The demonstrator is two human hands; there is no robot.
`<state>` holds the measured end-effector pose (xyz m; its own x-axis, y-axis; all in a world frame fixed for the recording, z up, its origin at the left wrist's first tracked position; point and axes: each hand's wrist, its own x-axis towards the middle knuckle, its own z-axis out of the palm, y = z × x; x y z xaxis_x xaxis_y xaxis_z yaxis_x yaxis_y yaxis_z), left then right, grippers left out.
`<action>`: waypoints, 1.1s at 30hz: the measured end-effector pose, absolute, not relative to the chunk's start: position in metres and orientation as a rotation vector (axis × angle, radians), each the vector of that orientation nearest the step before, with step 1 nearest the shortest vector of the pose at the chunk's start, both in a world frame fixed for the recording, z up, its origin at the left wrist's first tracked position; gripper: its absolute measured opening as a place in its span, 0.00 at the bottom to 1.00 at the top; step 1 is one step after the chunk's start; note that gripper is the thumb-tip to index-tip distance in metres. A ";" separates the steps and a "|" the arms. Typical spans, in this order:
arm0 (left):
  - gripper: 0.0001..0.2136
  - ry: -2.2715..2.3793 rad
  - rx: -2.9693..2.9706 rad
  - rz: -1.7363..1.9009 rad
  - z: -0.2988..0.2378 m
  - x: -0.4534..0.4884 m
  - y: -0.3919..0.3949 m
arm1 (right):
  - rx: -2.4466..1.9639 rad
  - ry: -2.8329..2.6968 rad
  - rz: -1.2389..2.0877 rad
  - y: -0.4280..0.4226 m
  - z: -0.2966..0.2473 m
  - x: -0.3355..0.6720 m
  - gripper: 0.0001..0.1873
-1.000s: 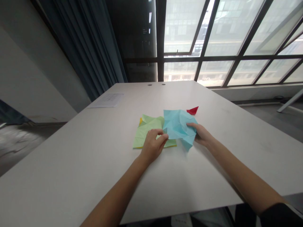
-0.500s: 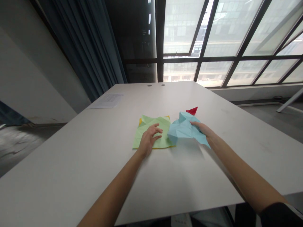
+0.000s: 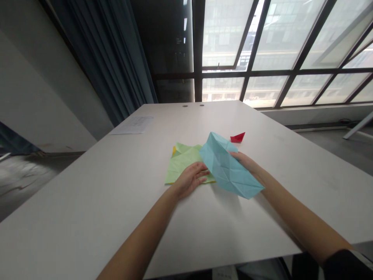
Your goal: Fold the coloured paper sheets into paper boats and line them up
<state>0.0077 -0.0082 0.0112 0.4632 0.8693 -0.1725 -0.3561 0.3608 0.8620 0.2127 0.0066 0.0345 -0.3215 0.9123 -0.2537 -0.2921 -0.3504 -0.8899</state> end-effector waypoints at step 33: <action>0.15 1.804 2.131 0.986 -0.028 -0.064 0.041 | -1.544 -2.184 0.529 0.046 -0.025 0.183 0.21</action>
<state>-0.0636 0.0413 -0.0276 0.0441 0.9296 0.3660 0.8101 -0.2477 0.5315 0.1831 0.0463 -0.0245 -0.3009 0.9470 0.1128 0.7904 0.3139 -0.5260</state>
